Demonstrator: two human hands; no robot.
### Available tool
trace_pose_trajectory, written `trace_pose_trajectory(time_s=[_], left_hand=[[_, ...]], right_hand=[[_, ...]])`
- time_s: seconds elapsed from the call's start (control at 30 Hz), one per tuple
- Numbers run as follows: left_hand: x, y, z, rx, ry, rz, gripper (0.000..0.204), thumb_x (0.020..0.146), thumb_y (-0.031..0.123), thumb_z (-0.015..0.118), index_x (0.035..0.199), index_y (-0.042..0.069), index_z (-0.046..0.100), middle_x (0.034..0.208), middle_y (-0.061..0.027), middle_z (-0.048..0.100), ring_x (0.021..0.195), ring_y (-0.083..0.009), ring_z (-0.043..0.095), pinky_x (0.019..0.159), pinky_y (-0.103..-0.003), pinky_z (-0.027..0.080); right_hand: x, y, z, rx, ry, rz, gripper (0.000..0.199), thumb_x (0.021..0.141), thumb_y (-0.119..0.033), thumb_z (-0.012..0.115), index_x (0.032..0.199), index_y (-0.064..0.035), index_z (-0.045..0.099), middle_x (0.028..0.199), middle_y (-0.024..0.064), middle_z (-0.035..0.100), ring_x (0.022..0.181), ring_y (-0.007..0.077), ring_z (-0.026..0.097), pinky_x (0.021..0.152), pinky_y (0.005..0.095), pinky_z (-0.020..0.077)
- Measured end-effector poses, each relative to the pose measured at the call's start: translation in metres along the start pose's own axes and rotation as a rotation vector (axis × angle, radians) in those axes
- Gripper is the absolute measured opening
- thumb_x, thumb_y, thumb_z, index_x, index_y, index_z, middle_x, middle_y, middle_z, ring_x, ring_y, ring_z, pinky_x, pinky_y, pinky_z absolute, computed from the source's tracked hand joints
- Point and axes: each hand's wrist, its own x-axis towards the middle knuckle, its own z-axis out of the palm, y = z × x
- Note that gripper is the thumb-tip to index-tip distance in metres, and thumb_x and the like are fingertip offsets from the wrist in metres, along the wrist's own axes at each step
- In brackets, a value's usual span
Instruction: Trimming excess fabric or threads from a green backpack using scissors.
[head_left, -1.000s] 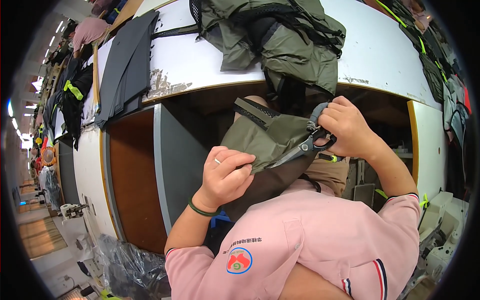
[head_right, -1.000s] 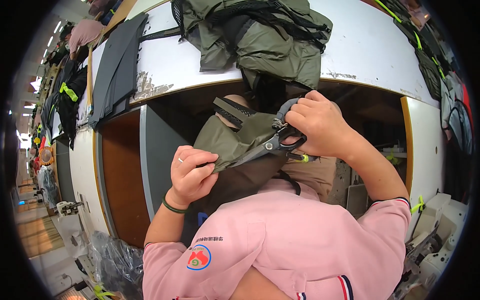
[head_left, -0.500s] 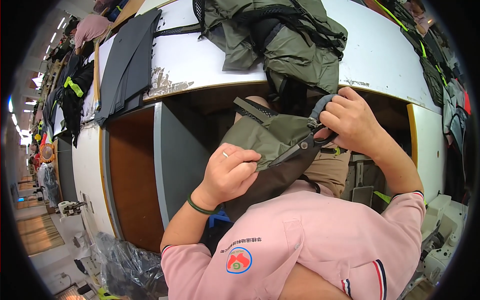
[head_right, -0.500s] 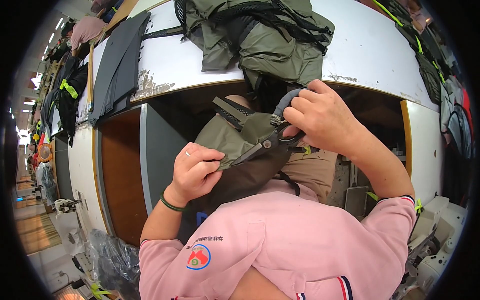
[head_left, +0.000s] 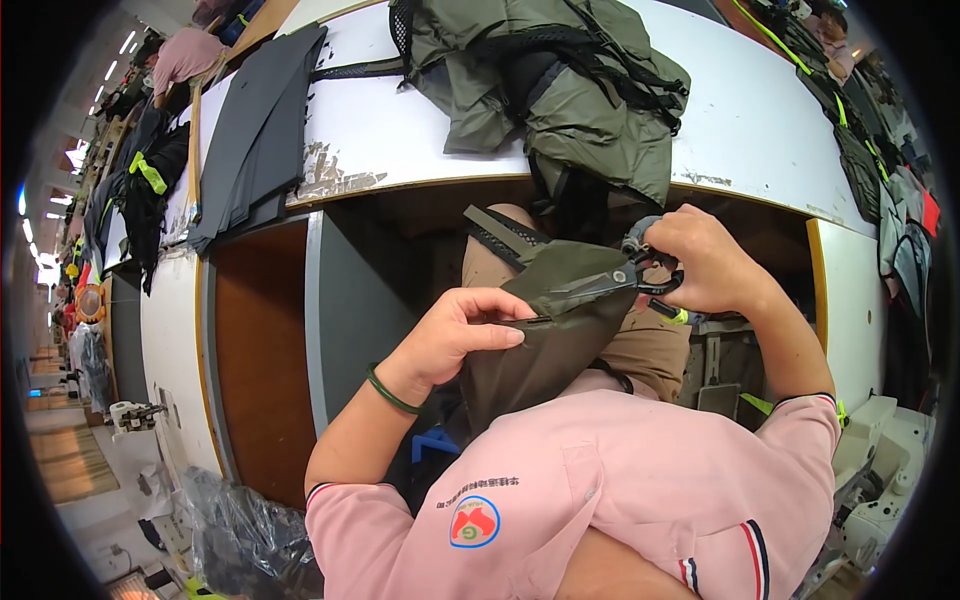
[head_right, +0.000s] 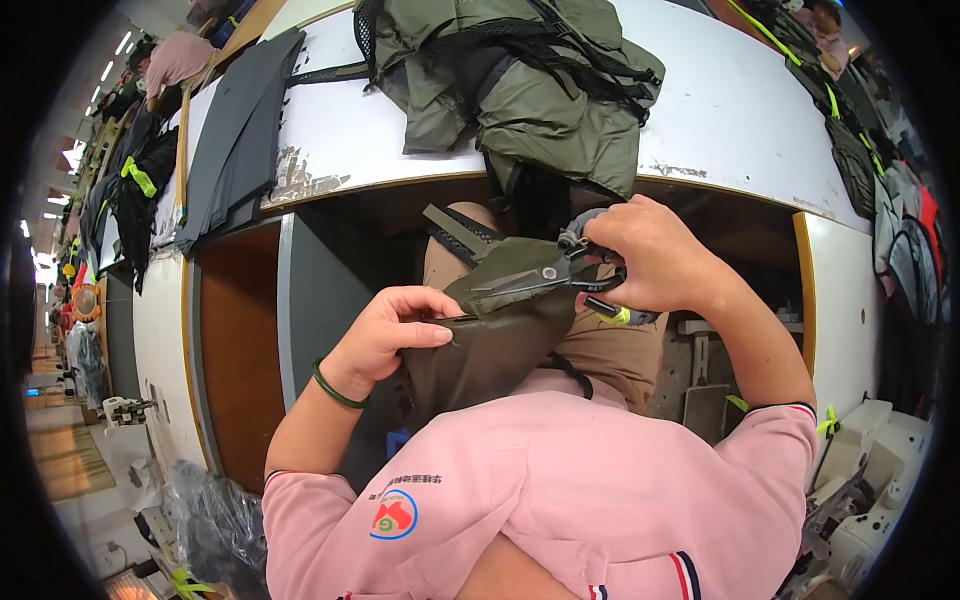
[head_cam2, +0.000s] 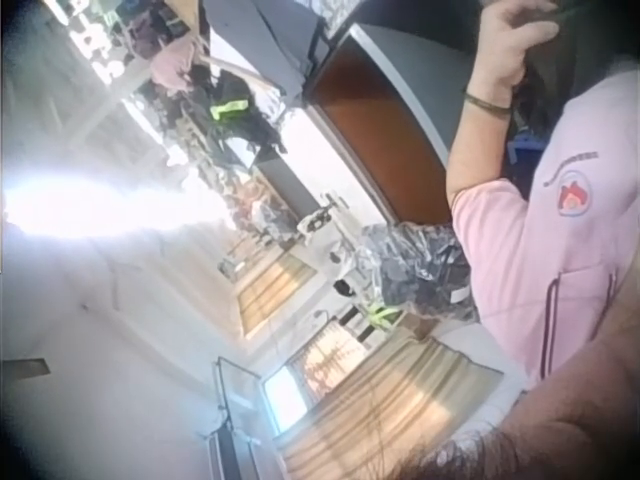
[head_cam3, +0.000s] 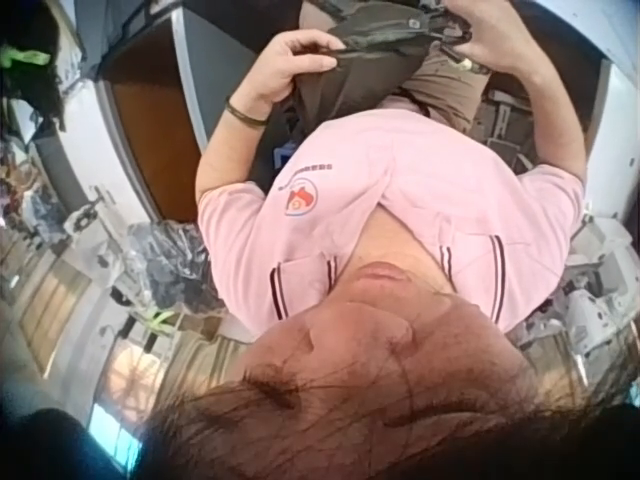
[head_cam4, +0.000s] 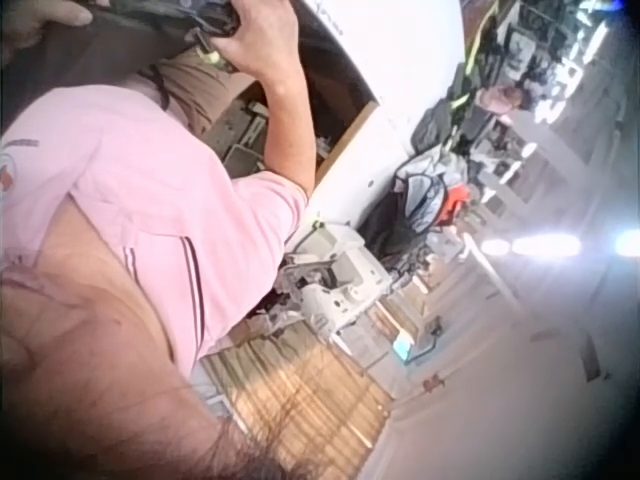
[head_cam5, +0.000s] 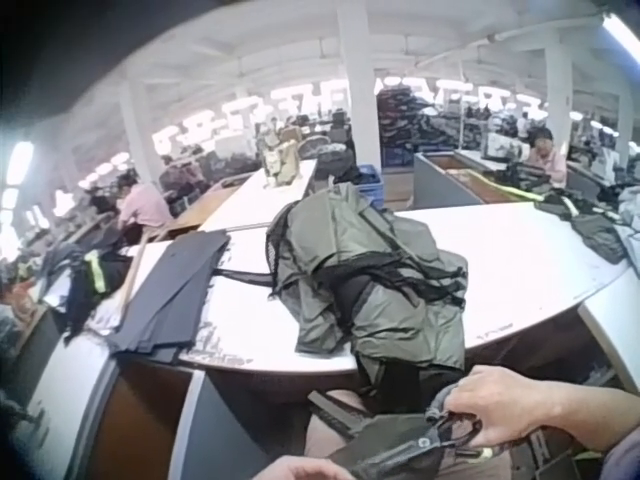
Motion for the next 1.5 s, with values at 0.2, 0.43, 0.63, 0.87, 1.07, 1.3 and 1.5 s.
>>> trace_pose_trajectory(time_s=[0.2, 0.43, 0.63, 0.87, 1.07, 1.3, 1.5], left_hand=[[0.004, 0.001, 0.006, -0.104, 0.013, -0.065, 0.027, 0.081, -0.001, 0.071, 0.108, -0.002, 0.069, 0.098, -0.0037, 0.067, 0.086, -0.0083, 0.062, 0.082, -0.022, 0.05], [0.004, 0.002, 0.011, -0.061, 0.023, -0.047, 0.027, 0.082, -0.001, 0.07, 0.109, -0.002, 0.069, 0.098, -0.0037, 0.066, 0.087, -0.0084, 0.061, 0.083, -0.022, 0.05], [0.003, 0.0, 0.011, -0.043, 0.008, -0.044, 0.026, 0.082, 0.0, 0.07, 0.108, -0.001, 0.069, 0.098, -0.0028, 0.066, 0.086, -0.0073, 0.06, 0.082, -0.021, 0.049], [0.013, 0.001, 0.017, -0.044, -0.008, -0.048, 0.024, 0.081, -0.001, 0.072, 0.104, 0.002, 0.065, 0.096, 0.0009, 0.062, 0.088, -0.0059, 0.058, 0.081, -0.021, 0.048], [0.022, -0.004, 0.022, 0.104, -0.109, 0.095, 0.029, 0.08, 0.001, 0.076, 0.103, 0.006, 0.059, 0.101, 0.0021, 0.058, 0.093, -0.0065, 0.057, 0.083, -0.022, 0.048], [0.013, -0.014, 0.006, -0.084, -0.018, 0.012, 0.026, 0.082, 0.0, 0.074, 0.103, 0.004, 0.061, 0.101, -0.0009, 0.062, 0.092, -0.0072, 0.059, 0.081, -0.021, 0.049], [0.016, -0.025, -0.001, -0.262, -0.044, -0.003, 0.02, 0.085, 0.001, 0.072, 0.103, 0.004, 0.064, 0.1, -0.0008, 0.064, 0.09, -0.0077, 0.061, 0.079, -0.021, 0.05]], right_hand=[[-0.003, -0.006, 0.0, 0.032, -0.079, -0.009, 0.04, 0.065, -0.037, 0.083, 0.074, -0.008, 0.056, 0.069, 0.0054, 0.055, 0.072, 0.0276, 0.058, 0.071, 0.0367, 0.0425], [-0.003, -0.007, 0.003, -0.009, -0.074, -0.025, 0.035, 0.067, -0.034, 0.081, 0.073, -0.0086, 0.057, 0.069, 0.0058, 0.057, 0.072, 0.0274, 0.059, 0.072, 0.0364, 0.0432], [-0.007, -0.001, 0.008, -0.021, -0.08, -0.025, 0.038, 0.066, -0.035, 0.083, 0.071, -0.0072, 0.057, 0.066, 0.0076, 0.059, 0.066, 0.0307, 0.059, 0.067, 0.0387, 0.0453], [0.007, -0.019, 0.017, 0.39, -0.015, 0.052, 0.043, 0.068, -0.035, 0.087, 0.08, -0.0018, 0.062, 0.07, 0.011, 0.061, 0.061, 0.0253, 0.058, 0.054, 0.0337, 0.0433], [0.021, -0.037, 0.039, 0.845, -0.193, 0.105, 0.02, 0.08, -0.014, 0.076, 0.082, 0.0006, 0.061, 0.068, 0.0031, 0.054, 0.065, 0.0091, 0.047, 0.059, 0.0263, 0.0412], [0.016, -0.029, 0.044, 1.094, -0.265, 0.393, 0.013, 0.08, -0.01, 0.072, 0.076, -0.0039, 0.061, 0.07, -0.0055, 0.055, 0.066, 0.0028, 0.049, 0.059, 0.0214, 0.0396], [0.011, -0.024, 0.043, 1.068, -0.241, 0.444, 0.016, 0.081, -0.011, 0.073, 0.074, -0.0047, 0.06, 0.068, -0.0059, 0.053, 0.064, 0.003, 0.047, 0.057, 0.022, 0.0378]])
